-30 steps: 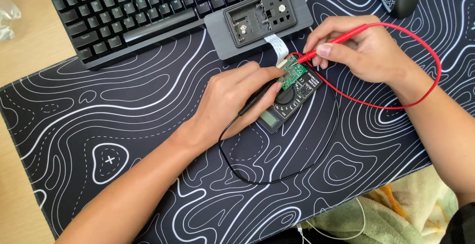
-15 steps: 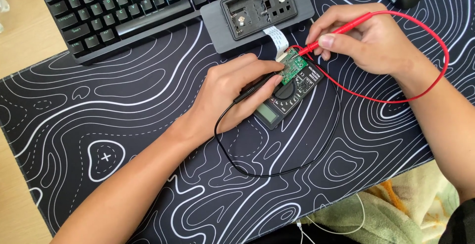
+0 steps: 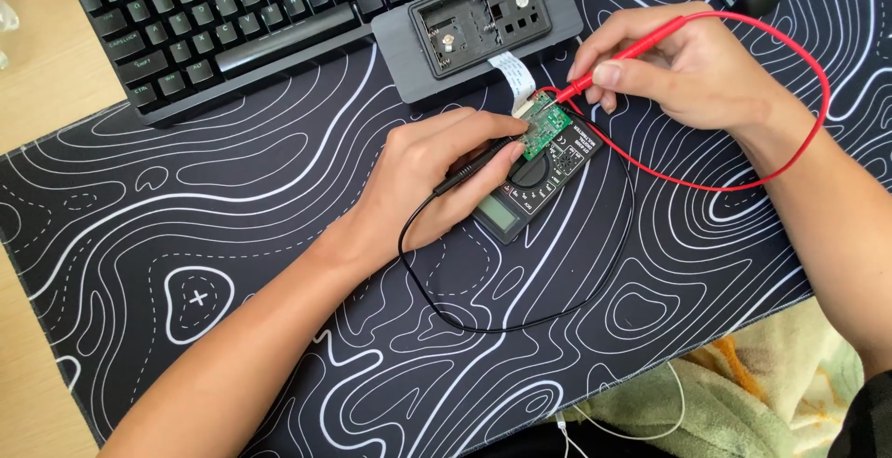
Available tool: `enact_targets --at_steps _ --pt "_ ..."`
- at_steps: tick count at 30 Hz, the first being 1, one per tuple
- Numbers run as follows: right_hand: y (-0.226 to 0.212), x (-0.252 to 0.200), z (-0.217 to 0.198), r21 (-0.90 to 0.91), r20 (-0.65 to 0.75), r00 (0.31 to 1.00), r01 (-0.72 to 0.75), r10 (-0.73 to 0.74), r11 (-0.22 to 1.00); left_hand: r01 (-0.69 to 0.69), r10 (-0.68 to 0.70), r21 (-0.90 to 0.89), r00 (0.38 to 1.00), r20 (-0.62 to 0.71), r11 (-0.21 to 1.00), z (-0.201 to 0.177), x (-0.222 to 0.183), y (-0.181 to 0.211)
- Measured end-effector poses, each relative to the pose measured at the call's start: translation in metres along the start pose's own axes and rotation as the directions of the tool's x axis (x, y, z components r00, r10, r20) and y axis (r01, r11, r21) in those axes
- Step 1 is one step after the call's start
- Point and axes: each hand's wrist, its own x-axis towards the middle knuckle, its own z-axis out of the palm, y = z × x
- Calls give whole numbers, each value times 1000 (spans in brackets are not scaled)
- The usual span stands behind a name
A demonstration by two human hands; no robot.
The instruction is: Using multimeter probes to test electrical connections on a circuit board as part of an assembly process.
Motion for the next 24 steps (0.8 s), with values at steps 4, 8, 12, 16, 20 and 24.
enact_targets --at_steps 4,8,12,16,20,24 --pt "-5 1 0 -57 25 1000 13 -11 998 1 -1 3 1000 4 1000 1 -1 -3" --pt "-4 0 0 -30 21 1000 -9 10 1000 -6 6 2 1000 3 1000 1 -1 -3" --pt "-7 3 -1 -58 33 999 -17 19 998 -1 1 -8 1000 8 1000 0 1 0" --pt "-6 3 -2 -29 20 1000 -1 1 1000 -12 12 -13 1000 3 1000 1 1 0" --pt "-6 2 -1 -7 -1 1000 -16 16 1000 -16 16 -12 1000 3 1000 0 1 -1" --pt "-5 2 0 -18 1 1000 -5 5 1000 1 -1 -12 1000 -8 1000 2 0 -2"
